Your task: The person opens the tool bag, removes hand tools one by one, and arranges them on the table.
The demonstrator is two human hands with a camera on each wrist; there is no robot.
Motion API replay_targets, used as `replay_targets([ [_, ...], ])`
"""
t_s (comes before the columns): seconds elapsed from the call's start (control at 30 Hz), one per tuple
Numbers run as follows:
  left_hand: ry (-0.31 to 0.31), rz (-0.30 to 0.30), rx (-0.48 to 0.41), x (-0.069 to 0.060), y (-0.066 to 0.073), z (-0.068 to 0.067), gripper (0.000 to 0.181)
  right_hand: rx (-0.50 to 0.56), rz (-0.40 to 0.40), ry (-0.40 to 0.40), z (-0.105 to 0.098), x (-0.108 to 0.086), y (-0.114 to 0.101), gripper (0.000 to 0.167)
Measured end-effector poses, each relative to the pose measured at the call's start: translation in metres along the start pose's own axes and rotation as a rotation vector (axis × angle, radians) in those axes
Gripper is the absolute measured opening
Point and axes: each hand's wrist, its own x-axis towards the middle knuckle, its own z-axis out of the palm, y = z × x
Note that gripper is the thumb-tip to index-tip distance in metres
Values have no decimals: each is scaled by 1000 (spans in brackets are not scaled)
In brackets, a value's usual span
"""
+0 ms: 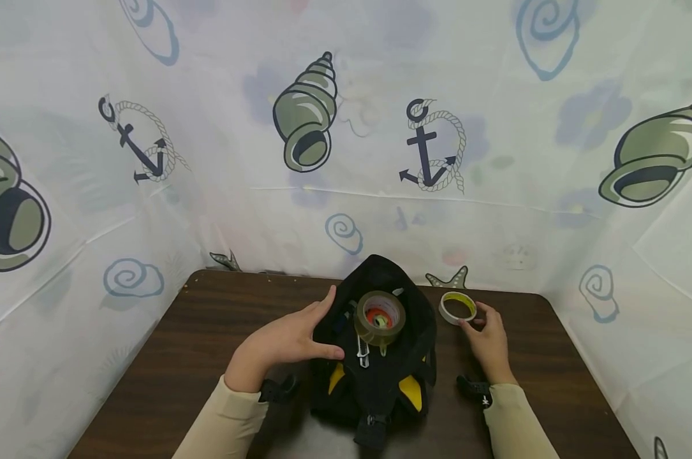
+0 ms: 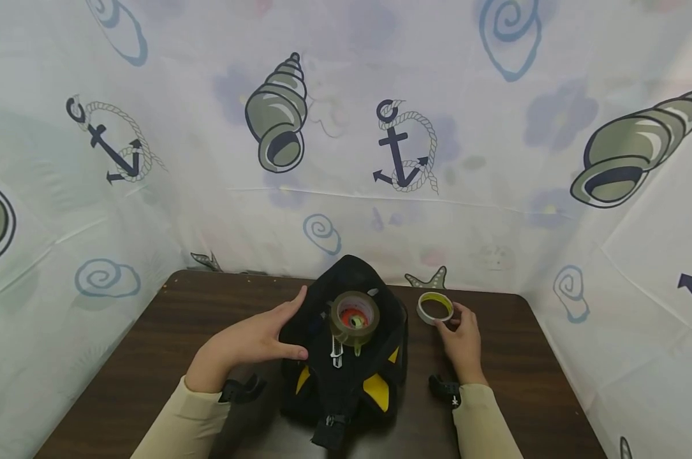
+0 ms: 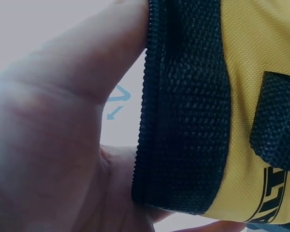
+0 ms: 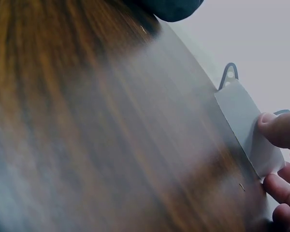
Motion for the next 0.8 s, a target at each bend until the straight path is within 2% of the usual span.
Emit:
replay_targets([
  [0.27, 3, -6, 3, 0, 0, 0, 122, -8, 16, -4, -2, 1, -3, 66],
  [0.6, -4, -1, -10, 0, -1, 0, 122, 62, 66, 10, -8, -1, -8, 62],
  [0.8, -1, -12, -6, 2, -2, 0, 121, 89, 56, 43, -13, -2, -20, 59],
])
